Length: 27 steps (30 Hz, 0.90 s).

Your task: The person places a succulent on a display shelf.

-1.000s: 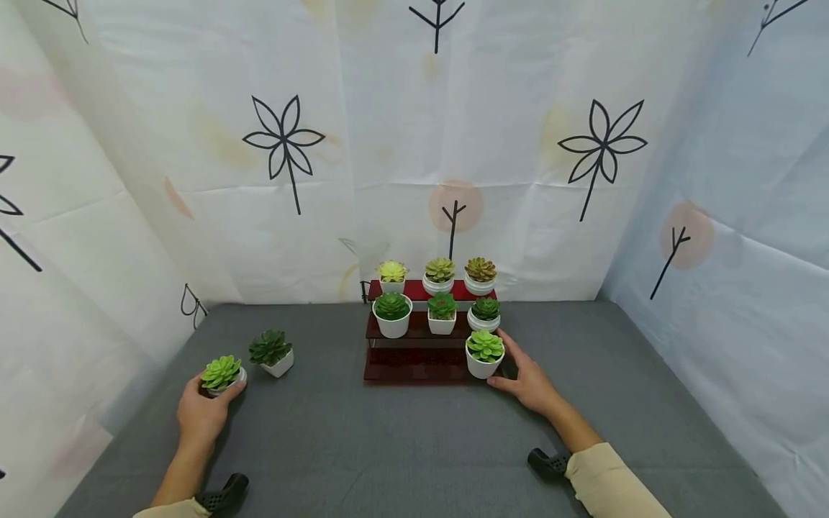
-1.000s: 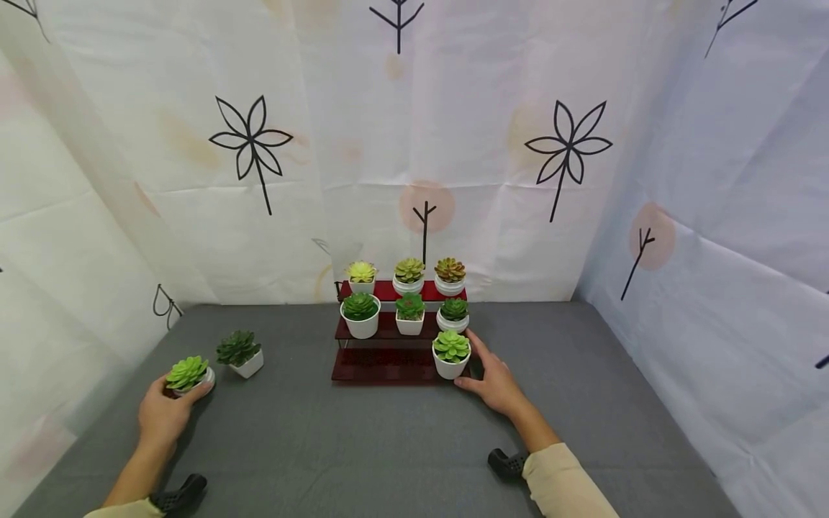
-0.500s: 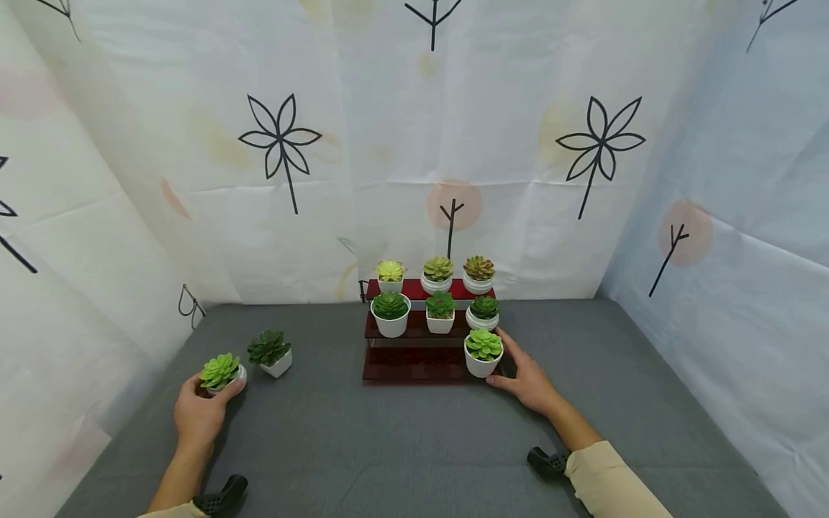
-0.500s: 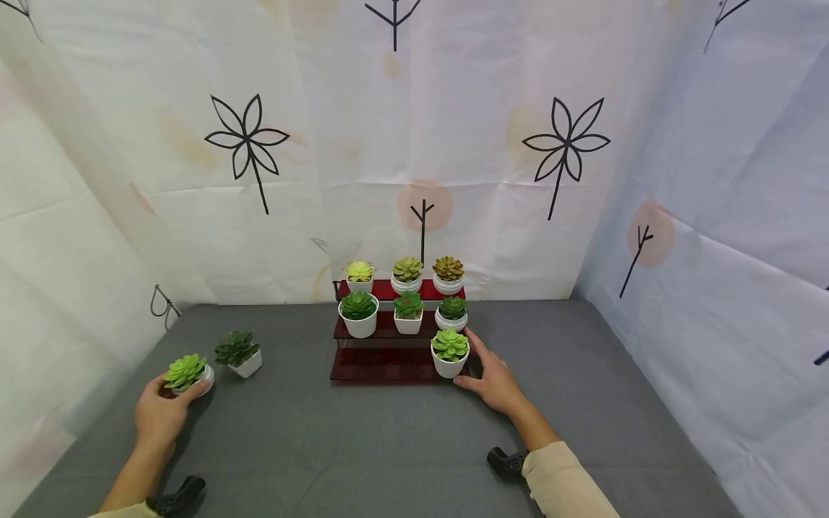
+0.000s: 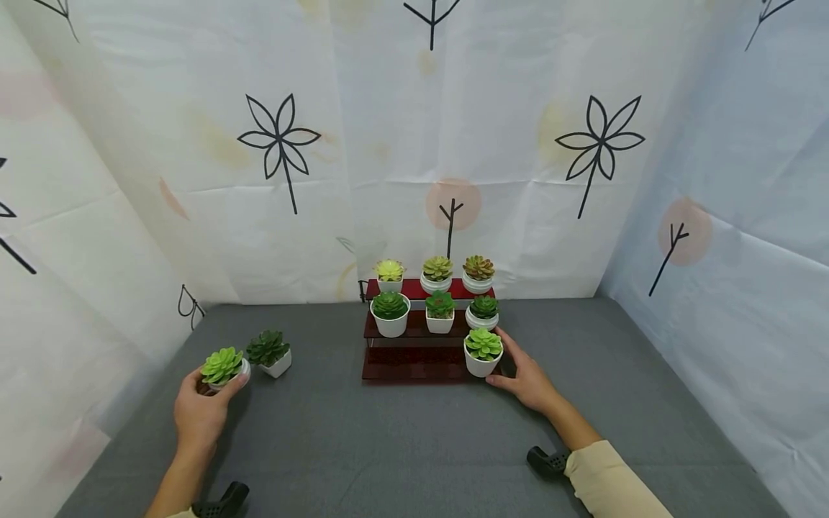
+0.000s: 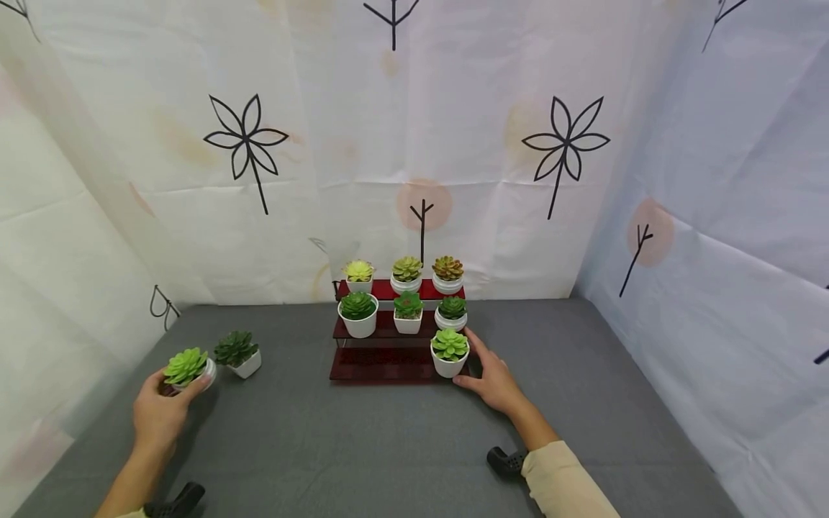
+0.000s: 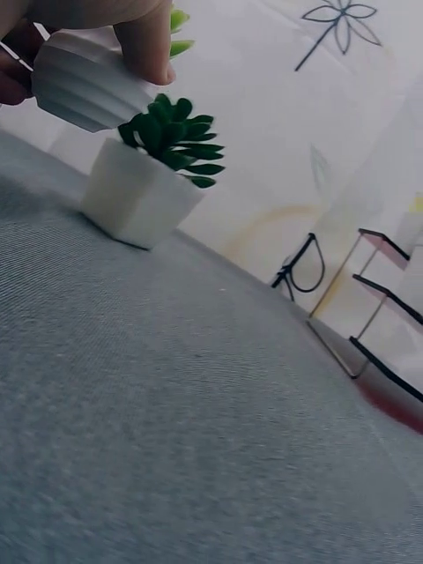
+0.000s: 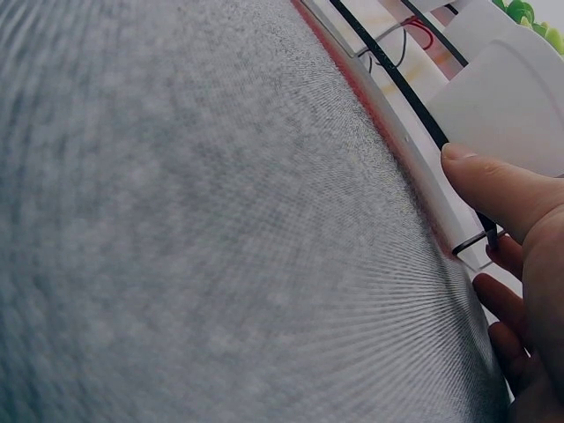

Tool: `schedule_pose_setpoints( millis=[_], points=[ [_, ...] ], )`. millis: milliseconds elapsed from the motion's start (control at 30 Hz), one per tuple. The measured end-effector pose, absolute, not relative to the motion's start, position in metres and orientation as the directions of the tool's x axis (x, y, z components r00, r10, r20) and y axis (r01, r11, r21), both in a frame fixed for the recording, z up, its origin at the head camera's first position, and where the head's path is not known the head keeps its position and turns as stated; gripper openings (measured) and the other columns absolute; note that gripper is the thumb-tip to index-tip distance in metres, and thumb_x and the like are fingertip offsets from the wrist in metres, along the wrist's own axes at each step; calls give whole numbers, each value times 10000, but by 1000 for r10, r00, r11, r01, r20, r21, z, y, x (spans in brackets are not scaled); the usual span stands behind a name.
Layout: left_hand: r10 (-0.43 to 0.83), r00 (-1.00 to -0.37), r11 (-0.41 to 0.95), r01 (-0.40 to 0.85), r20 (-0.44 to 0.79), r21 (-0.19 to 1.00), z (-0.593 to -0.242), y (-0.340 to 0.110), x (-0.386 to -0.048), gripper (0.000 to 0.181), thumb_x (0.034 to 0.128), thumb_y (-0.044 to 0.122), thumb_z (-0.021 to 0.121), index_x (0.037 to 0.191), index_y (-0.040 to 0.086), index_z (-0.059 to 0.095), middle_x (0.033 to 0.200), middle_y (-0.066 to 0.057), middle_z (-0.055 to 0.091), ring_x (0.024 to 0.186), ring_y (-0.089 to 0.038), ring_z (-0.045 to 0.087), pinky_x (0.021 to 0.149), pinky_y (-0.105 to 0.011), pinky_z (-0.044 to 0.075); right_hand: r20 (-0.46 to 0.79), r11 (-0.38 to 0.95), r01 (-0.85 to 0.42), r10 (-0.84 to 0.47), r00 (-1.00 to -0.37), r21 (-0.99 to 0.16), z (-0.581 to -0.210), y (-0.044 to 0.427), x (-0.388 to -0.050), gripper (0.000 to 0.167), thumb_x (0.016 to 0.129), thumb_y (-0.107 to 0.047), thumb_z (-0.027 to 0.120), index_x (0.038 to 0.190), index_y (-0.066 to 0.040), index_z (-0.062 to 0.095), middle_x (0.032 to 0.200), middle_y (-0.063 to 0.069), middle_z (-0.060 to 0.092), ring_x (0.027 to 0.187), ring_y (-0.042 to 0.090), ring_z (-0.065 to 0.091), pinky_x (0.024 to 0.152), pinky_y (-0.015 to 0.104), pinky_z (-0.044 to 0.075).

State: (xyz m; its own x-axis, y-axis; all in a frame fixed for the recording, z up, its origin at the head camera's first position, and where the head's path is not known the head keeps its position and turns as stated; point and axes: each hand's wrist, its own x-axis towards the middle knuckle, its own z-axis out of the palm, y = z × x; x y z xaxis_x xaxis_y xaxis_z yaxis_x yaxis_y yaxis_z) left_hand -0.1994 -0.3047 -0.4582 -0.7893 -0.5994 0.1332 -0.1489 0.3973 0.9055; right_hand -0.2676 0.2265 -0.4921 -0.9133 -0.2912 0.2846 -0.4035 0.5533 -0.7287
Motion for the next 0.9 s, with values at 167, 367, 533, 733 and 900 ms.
schedule_pose_setpoints(
  millis=[167, 367, 533, 733, 900],
  points=[
    [-586, -792, 414, -113, 170, 903, -453, -297, -197, 784, 844, 303, 773, 1440, -29, 388, 1319, -229, 490, 1124, -281, 475, 700, -142, 380, 282, 557, -400, -289, -915, -727, -492, 227, -268, 970, 805, -242, 814, 1561, -181, 210, 1443, 220, 442, 1332, 412, 379, 1031, 639, 284],
    [-588, -781, 409, -62, 211, 910, -452, -287, -193, 717, 829, 258, 793, 1398, -7, 448, 1264, -160, 520, 988, -118, 482, 644, -54, 371, 288, 560, -406, -290, -913, -722, -492, 227, -268, 965, 805, -256, 812, 1560, -182, 216, 1445, 219, 441, 1328, 419, 380, 1024, 645, 287],
    [-570, -786, 416, -24, 240, 909, -451, -279, -190, 684, 834, 241, 790, 1387, 1, 467, 1223, -142, 536, 914, -59, 478, 631, -59, 385, 292, 564, -409, -290, -911, -718, -493, 227, -268, 964, 805, -261, 812, 1560, -186, 217, 1457, 220, 425, 1330, 423, 375, 1021, 648, 289],
    [-537, -797, 475, -16, 276, 880, -453, -271, -190, 681, 823, 234, 799, 1376, -13, 485, 1156, -180, 568, 897, -98, 485, 628, -99, 375, 295, 556, -412, -292, -910, -722, -494, 227, -268, 964, 806, -254, 812, 1560, -187, 215, 1450, 220, 433, 1330, 419, 376, 1027, 647, 282],
    [-497, -813, 527, -4, 304, 850, -453, -261, -190, 680, 807, 221, 808, 1358, -31, 497, 1158, -220, 557, 1040, -307, 490, 762, -339, 345, 293, 553, -411, -293, -910, -725, -494, 227, -269, 964, 804, -247, 813, 1559, -185, 217, 1439, 217, 449, 1327, 415, 382, 1030, 642, 281]
  ],
)
